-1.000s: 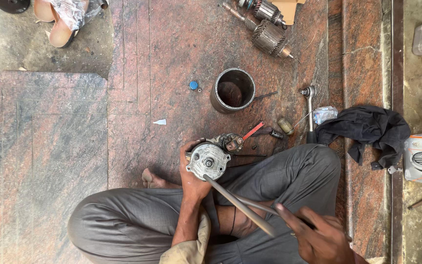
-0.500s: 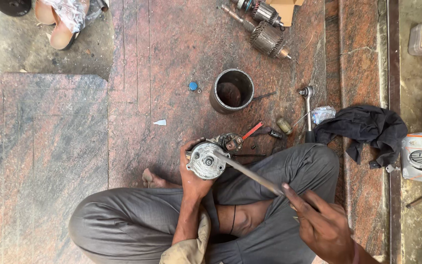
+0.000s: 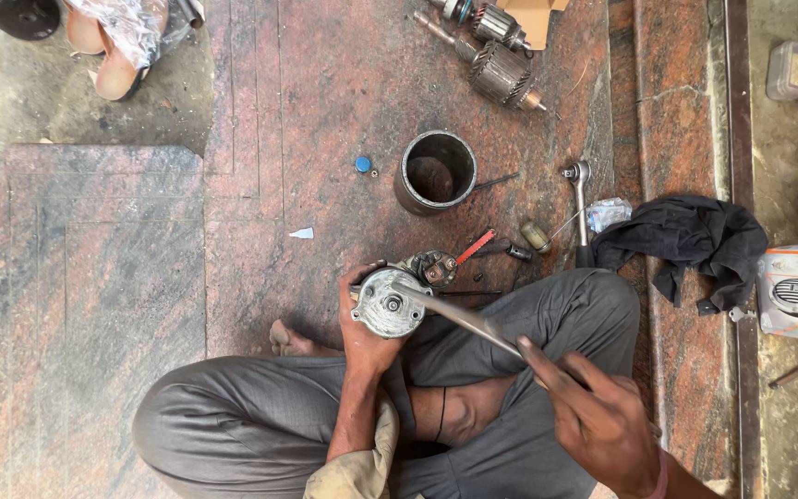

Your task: The person sits on the workshop floor with a starter motor in their lap. They scrape at the motor's end cap with a small tool, tap it with a hammer, pry the housing apart by hand, separate the end cap from the body, and use a long rod to press and align components while reassembling the unit.

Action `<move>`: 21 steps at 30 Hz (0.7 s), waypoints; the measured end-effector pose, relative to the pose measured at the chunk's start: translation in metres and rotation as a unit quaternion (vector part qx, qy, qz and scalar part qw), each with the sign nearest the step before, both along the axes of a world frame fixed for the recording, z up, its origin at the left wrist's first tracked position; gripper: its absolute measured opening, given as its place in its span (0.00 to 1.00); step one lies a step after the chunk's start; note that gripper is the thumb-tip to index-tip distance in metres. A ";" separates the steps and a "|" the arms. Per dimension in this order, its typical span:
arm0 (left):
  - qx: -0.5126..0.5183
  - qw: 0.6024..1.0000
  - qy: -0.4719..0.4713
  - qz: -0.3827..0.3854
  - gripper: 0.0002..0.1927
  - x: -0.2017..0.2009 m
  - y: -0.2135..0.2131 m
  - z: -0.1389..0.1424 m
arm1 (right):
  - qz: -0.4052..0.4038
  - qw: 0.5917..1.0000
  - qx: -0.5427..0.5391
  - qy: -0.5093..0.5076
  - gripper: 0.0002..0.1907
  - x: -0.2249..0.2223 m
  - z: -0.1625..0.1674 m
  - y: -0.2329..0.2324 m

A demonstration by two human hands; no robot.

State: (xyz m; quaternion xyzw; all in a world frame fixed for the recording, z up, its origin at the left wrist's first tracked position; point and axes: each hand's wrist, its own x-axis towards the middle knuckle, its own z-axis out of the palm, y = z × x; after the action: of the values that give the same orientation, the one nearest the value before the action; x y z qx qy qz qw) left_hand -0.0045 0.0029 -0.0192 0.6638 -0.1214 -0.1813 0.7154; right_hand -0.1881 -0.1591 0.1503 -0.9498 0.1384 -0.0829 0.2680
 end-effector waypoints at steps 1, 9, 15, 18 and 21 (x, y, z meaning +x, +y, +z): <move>-0.005 1.000 0.004 0.002 0.44 0.000 0.000 0.000 | 0.011 1.000 -0.005 -0.024 0.21 0.000 -0.001 0.001; 0.011 1.000 -0.014 0.007 0.45 0.001 0.000 -0.003 | 0.012 0.997 -0.006 -0.077 0.24 0.002 0.005 0.007; 0.003 1.000 -0.018 0.001 0.47 0.002 0.001 -0.004 | -0.023 1.000 -0.016 0.009 0.25 -0.007 0.012 0.009; 0.006 1.000 -0.005 0.006 0.47 0.002 0.001 -0.005 | 0.017 0.995 -0.034 -0.090 0.22 -0.016 0.010 0.012; 0.003 1.000 0.003 0.007 0.47 0.003 0.000 -0.005 | 0.043 0.996 -0.065 -0.031 0.25 -0.022 0.004 0.016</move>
State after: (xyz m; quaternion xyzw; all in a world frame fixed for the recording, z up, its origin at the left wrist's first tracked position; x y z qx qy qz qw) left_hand -0.0020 0.0029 -0.0240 0.6659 -0.1144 -0.1788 0.7152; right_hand -0.2096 -0.1434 0.1547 -0.9672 0.0834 -0.1099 0.2134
